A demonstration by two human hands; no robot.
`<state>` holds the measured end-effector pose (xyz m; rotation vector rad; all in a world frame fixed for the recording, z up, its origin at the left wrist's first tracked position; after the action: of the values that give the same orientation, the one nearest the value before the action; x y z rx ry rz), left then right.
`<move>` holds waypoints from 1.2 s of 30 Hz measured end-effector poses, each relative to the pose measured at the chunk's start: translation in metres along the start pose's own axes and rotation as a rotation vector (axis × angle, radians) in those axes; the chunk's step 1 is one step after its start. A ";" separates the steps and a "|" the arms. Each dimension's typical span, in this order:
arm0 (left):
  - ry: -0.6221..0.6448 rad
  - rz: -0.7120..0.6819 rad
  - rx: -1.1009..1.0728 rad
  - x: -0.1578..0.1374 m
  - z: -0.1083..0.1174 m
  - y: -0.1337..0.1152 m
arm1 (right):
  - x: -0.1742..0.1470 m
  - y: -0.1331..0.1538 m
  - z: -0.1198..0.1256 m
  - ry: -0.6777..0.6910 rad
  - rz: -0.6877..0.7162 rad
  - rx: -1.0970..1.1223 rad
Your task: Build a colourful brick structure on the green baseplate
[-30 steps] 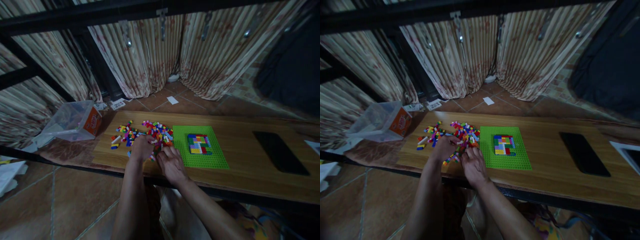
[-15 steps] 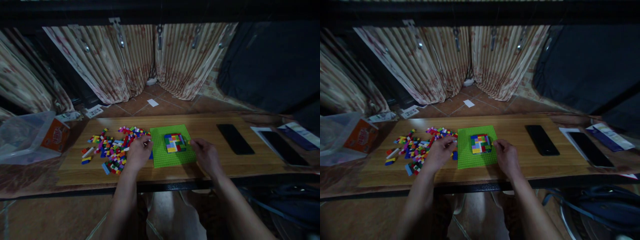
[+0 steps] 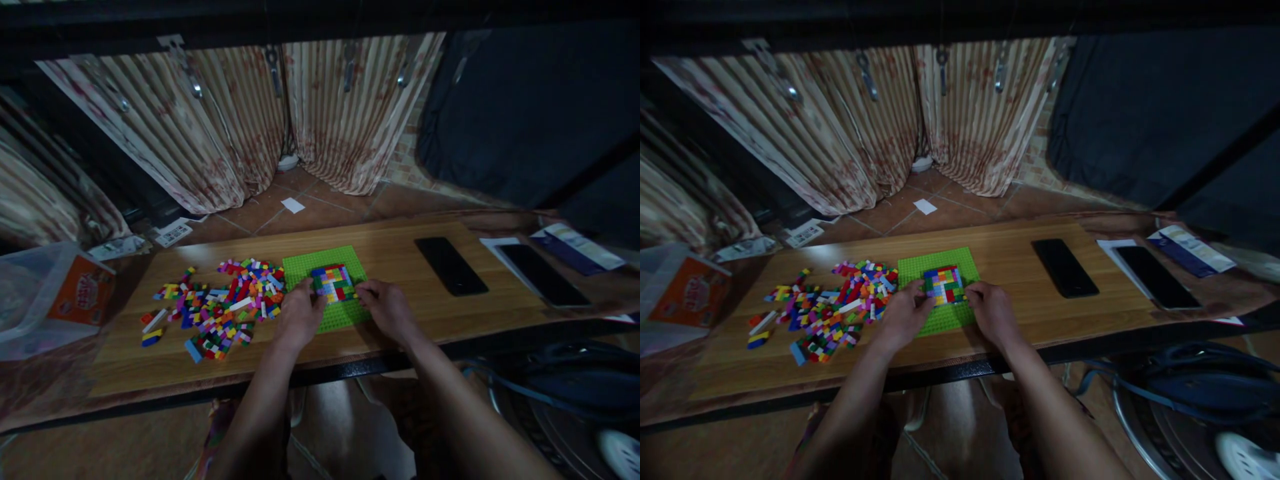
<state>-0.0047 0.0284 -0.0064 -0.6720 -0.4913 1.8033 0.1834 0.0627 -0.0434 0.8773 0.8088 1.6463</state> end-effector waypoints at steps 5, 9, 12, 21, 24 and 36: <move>-0.002 -0.006 -0.003 0.001 -0.001 0.000 | -0.004 0.006 -0.009 -0.074 -0.054 0.141; -0.020 -0.008 -0.002 0.001 -0.002 0.000 | -0.005 0.011 -0.014 -0.133 -0.066 0.150; -0.022 -0.011 -0.008 0.001 -0.002 0.000 | -0.004 0.010 -0.016 -0.131 -0.069 0.107; -0.033 0.010 -0.010 0.001 -0.005 -0.001 | -0.003 0.011 -0.017 -0.120 -0.095 0.175; -0.023 0.026 -0.049 0.002 -0.005 0.000 | -0.002 0.013 -0.015 -0.116 -0.097 0.196; 0.061 -0.029 -0.143 -0.002 -0.015 0.002 | 0.004 0.001 0.019 -0.018 -0.083 -0.207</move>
<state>0.0040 0.0256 -0.0189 -0.8116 -0.5899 1.7265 0.1981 0.0679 -0.0323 0.7031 0.6404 1.6144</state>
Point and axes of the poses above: each hand's wrist, its own x-axis towards the middle knuckle, its own z-axis out of the back of the hand, y = z × x, the point moved 1 cm from there along x, towards the middle knuckle, and after that the axes turned 9 degrees about z, right-handed, at the moved point
